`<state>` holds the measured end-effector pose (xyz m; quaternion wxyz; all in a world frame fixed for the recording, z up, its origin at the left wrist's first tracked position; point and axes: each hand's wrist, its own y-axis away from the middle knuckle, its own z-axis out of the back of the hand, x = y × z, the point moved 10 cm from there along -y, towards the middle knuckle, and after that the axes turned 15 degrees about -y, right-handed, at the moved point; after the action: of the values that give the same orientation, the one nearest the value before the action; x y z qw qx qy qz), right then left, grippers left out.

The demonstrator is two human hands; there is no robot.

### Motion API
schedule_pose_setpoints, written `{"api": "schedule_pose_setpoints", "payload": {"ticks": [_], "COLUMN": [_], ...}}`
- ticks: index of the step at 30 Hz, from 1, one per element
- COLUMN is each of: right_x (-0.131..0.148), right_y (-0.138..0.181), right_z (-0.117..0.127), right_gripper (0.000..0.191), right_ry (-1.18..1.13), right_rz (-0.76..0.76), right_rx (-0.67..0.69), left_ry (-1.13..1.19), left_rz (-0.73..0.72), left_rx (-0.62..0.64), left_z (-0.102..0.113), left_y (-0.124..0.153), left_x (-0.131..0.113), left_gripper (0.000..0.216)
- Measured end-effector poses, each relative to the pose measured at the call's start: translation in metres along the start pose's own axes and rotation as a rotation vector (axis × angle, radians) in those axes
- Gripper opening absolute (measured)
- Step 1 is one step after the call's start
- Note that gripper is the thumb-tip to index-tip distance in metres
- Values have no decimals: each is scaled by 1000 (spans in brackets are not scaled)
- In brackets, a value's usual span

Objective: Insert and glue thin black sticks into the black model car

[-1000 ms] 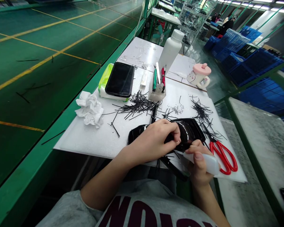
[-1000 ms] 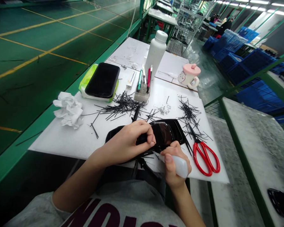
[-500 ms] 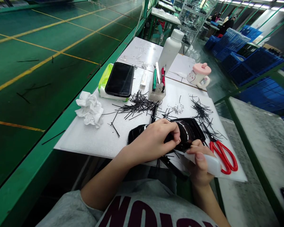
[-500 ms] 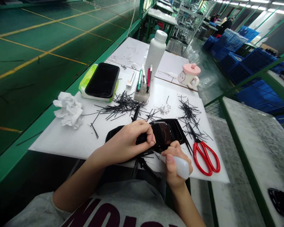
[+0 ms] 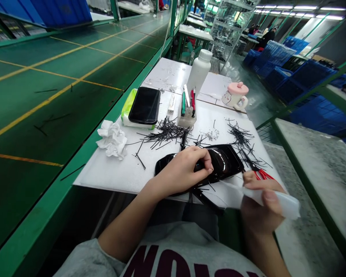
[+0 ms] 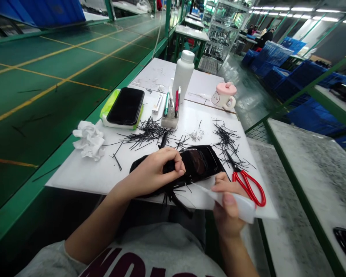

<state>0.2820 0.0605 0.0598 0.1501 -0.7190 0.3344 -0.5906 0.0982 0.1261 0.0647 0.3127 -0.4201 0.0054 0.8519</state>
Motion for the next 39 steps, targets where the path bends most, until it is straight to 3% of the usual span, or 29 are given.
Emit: {"api": "schedule_pose_setpoints", "payload": {"ticks": [2, 5, 8, 11, 17, 21, 23, 25, 28, 31, 35, 39], "right_x": [10, 5, -28, -65, -109, -102, -81, -63, -61, -63, -61, -25], "right_y": [-16, -48, -78, -101, -128, -125, -114, -97, -59, -36, -40, -53], "right_z": [23, 64, 101, 128, 149, 155, 155, 141, 90, 54, 44, 48], "right_gripper": [16, 22, 48, 44, 33, 37, 43, 38, 27, 16, 21, 34], "right_ry": [4, 276, 730, 874, 889, 937, 973, 999, 966, 940, 915, 701], "right_rz": [2, -127, -348, -433, -411, -411, -389, -376, -382, -294, -272, -306], "right_rx": [-98, -165, -31, 99, 80, 24, -26, 22, 366, 507, 515, 283], "left_ry": [1, -20, -70, -124, -112, -82, -76, -68, -50, -44, -8, 21], "left_rz": [13, 35, 29, -55, -122, -121, -117, -104, -80, -69, 7, 62], "left_rx": [5, 3, -12, -9, 61, 24, 3, 5, 40, 48, 59, 68], "left_z": [0, 0, -1, -5, -16, -14, -12, -12, -15, -15, -17, -19], "left_y": [0, 0, 1, 2, 3, 1, 1, 1, 1, 2, 3, 4], "left_x": [0, 0, -6, -20, -29, -24, -22, -21, -20, -19, -14, -10], "left_gripper": [17, 19, 19, 19, 20, 19, 19, 19, 19, 20, 20, 21]}}
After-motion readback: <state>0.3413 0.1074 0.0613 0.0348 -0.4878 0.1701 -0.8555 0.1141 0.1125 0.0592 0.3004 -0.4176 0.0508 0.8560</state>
